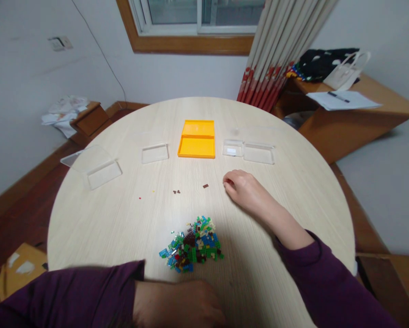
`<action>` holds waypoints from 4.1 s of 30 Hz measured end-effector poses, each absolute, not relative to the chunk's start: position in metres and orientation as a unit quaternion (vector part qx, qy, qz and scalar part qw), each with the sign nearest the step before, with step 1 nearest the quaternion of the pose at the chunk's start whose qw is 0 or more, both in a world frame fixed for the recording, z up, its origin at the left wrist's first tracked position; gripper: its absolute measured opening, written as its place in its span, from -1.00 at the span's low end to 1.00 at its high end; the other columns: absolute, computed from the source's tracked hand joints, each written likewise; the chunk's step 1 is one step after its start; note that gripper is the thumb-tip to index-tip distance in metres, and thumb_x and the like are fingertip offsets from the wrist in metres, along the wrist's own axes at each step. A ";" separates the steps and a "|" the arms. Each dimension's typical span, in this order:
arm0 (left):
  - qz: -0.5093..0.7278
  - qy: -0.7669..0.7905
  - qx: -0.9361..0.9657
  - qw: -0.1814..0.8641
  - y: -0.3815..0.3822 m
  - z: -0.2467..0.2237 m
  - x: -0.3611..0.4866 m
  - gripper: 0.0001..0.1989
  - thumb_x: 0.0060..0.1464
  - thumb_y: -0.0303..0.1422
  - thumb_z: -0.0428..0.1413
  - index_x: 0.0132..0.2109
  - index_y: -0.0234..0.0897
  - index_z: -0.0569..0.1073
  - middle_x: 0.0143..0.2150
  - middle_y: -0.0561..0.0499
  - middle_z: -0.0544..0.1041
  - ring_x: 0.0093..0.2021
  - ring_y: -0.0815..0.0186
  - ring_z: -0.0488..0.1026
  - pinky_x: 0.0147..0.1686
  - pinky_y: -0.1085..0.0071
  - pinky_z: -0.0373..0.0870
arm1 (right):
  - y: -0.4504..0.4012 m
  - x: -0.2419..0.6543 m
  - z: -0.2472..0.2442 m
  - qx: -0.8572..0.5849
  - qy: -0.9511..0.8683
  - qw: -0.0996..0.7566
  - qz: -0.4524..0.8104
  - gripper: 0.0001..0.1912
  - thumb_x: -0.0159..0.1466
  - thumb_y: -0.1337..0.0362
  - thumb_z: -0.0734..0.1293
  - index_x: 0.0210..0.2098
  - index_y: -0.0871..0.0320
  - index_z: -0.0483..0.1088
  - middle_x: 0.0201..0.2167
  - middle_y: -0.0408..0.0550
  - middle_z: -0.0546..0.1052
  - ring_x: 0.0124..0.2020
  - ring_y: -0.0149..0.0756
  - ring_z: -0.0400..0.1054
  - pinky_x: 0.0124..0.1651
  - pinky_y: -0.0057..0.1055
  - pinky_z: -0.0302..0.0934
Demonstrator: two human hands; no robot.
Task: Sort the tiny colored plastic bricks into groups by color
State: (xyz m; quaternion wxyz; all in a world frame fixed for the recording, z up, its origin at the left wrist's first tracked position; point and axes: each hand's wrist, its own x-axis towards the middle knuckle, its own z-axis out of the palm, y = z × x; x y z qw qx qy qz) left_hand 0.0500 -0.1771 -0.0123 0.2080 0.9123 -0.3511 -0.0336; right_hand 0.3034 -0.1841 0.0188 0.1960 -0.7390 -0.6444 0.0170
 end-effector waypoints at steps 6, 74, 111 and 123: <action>-0.093 -0.364 0.906 0.197 -0.176 -0.004 0.054 -0.84 0.22 -0.37 0.08 -0.35 -0.19 0.46 -0.39 0.14 0.58 -0.34 0.40 0.53 -0.43 0.45 0.41 | -0.183 0.307 0.014 -0.752 -0.635 0.173 0.039 -0.79 0.27 0.39 0.19 -0.41 0.15 0.43 -0.43 0.03 0.57 -0.40 -0.23 0.42 -0.30 -0.32 0.27; 0.006 -0.339 0.918 0.205 -0.183 -0.029 0.046 -0.89 0.14 -0.36 0.15 -0.37 -0.17 0.44 -0.47 0.18 0.57 -0.42 0.46 0.50 -0.49 0.47 0.35 | -0.185 0.274 0.014 -0.573 -0.790 0.204 0.075 -0.80 0.40 0.26 0.25 -0.16 0.17 0.51 -0.30 0.00 0.54 -0.23 -0.25 0.34 -0.14 -0.27 0.20; -0.012 -0.347 0.926 0.147 -0.183 -0.002 0.055 -0.84 0.15 -0.41 0.11 -0.42 -0.26 0.44 -0.54 0.10 0.52 -0.52 0.38 0.45 -0.64 0.40 0.17 | -0.195 0.263 0.005 -0.641 -0.703 0.289 0.102 -0.77 0.38 0.37 0.22 -0.12 0.13 0.51 -0.19 0.04 0.59 -0.14 -0.24 0.45 -0.06 -0.22 0.34; -0.016 -0.338 0.932 0.130 -0.180 0.010 0.053 -0.84 0.18 -0.44 0.09 -0.39 -0.26 0.45 -0.52 0.09 0.54 -0.49 0.36 0.48 -0.63 0.37 0.17 | -0.186 0.261 -0.006 -0.661 -0.695 0.277 0.062 -0.83 0.35 0.35 0.27 -0.29 0.14 0.51 -0.32 0.01 0.56 -0.25 -0.24 0.42 -0.14 -0.23 0.31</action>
